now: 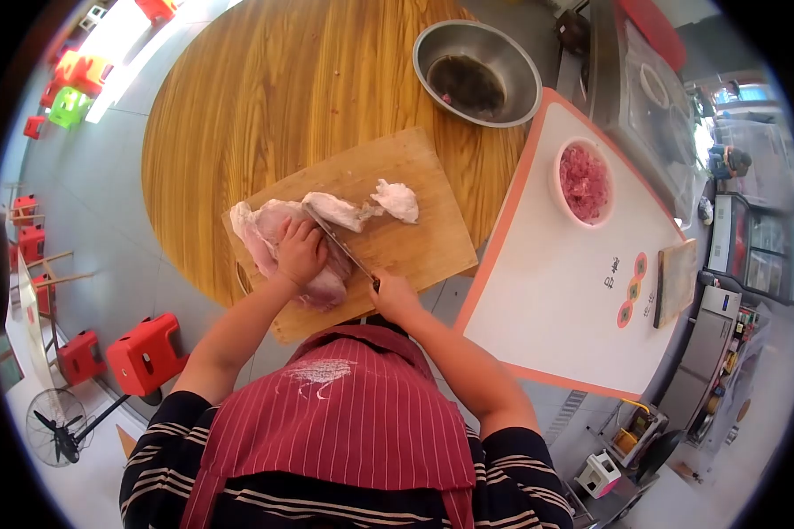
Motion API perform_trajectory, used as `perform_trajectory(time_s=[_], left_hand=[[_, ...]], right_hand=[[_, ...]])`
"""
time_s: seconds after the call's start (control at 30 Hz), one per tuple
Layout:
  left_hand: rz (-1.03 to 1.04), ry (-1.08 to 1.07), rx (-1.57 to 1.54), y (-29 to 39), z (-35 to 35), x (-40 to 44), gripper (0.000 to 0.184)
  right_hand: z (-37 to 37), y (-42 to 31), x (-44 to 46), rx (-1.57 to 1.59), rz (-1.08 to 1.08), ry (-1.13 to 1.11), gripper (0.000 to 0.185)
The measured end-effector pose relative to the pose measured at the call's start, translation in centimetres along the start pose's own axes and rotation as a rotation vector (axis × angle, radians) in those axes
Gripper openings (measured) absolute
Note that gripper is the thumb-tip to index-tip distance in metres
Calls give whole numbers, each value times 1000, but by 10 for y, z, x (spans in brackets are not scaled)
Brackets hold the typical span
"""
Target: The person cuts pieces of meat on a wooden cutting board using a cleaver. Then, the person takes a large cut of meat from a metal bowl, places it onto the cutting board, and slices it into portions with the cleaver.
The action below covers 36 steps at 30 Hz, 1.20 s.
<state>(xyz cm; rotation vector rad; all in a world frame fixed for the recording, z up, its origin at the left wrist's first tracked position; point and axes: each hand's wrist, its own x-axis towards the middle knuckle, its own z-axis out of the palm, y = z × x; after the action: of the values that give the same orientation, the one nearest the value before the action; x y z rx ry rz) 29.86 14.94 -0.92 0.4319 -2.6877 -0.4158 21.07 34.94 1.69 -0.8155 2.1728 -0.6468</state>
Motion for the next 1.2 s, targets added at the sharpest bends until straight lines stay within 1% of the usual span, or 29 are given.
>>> perform_trajectory(time_s=[0.03,0.1,0.13,0.2,0.33,0.4,0.5,0.6,0.67,0.73,0.83,0.87,0.9,0.93,0.97,1.0,1.03,1.07,1.1,1.13,1.17,1.2], left_hand=[[-6,1,4,-1,1,-1,15],[-95,30,24,-4,-8,1,21],[-95,34,29,-6,-13,4,21],[-228,15,128,-6,-25,8,27],[-183,-40,206,-12,-24,6,30],[-162,-32,114,-19,-11,4,31],[-161,-67,133,-14,-17,7,31],[-166,-70,94,-19,-18,5,31],[-173,-60,96,-19,-17,3,32],[-188,-45,96,-17,-16,3,32],[-194,-56,104,-15,-21,6,35],[-198,-94,99,-12,-23,7,34],[-198,-125,98,-11,-25,10,34],[-190,-120,107,-12,-26,10,34],[-220,-78,50,-16,-29,6,36],[-246,-42,-6,-21,-32,2,37],[-232,-50,7,-26,-36,-5,37],[-447,178,45,-31,-39,-13,39],[-663,411,78,-38,-39,-23,41],[-664,407,80,-49,-37,-38,41],[-1124,241,-488,-63,-32,-55,42],[-1312,138,-818,-62,-29,-62,43]], right_hand=[[-1,1,3,-1,-5,-5,21],[-11,-14,17,-3,-83,-2,24],[-18,-23,28,-2,-89,-1,24],[-33,-48,44,-164,23,-181,28],[-31,-60,61,-193,34,-238,27],[-20,-67,75,-182,30,-236,27],[-3,-86,114,-125,-31,-211,26],[-9,-87,119,-148,-56,-233,25],[-14,-67,98,-192,-17,-233,24],[-25,-37,63,-148,-10,-201,25],[-20,-16,51,-153,23,-183,26],[-12,-21,58,-144,27,-183,26],[-5,-33,78,-145,-13,-147,27],[-3,-42,97,-146,-56,-107,27],[-8,-49,110,-136,-66,-98,27],[-13,-58,119,-138,-101,-112,29],[-15,-65,121,-138,-131,-128,30],[-18,-62,119,-121,-131,-122,30],[-27,-52,115,-69,-63,-66,31],[-37,-40,109,-28,3,-14,32],[-53,-36,98,108,136,-58,35],[-68,-33,85,244,274,-101,39]])
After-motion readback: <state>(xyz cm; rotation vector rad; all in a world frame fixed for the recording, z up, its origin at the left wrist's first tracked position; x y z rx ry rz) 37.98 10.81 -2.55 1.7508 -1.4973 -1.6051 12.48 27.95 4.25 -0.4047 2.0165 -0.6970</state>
